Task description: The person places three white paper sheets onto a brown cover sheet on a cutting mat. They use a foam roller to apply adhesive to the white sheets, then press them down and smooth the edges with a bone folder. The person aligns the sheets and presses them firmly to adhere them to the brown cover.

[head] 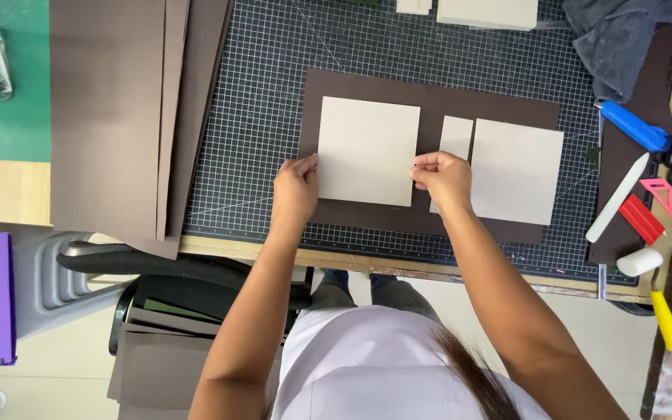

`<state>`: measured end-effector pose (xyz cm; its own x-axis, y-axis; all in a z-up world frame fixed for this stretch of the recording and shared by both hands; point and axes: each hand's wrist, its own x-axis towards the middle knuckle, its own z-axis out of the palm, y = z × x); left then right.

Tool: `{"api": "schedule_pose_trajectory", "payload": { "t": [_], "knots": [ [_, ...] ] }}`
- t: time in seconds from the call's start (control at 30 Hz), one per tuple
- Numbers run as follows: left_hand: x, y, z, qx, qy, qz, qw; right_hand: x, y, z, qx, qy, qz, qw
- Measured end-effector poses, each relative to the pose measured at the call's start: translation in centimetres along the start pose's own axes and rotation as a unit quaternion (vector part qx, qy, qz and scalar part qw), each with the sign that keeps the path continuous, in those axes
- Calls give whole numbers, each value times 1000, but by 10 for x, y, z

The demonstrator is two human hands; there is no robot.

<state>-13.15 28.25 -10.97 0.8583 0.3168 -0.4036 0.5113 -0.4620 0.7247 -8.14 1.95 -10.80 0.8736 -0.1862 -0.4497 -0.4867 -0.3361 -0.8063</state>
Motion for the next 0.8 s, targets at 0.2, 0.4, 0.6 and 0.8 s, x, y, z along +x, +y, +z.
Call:
{"api": "schedule_pose_trajectory", "payload": {
  "t": [0.2,0.4,0.6,0.8],
  "knots": [
    [-1,5,-3,-8,6,0,1000,-5,-7,2,-7,9,2,1000],
    [0,-1,3,4,14,14,1000,-7,-11,5,-32,13,1,999],
    [-1,0,2,16,19,22,999,-9,-13,8,-68,26,-8,997],
    [4,-5,7,36,19,35,999,-17,-22,8,-80,27,-4,996]
  ]
}}
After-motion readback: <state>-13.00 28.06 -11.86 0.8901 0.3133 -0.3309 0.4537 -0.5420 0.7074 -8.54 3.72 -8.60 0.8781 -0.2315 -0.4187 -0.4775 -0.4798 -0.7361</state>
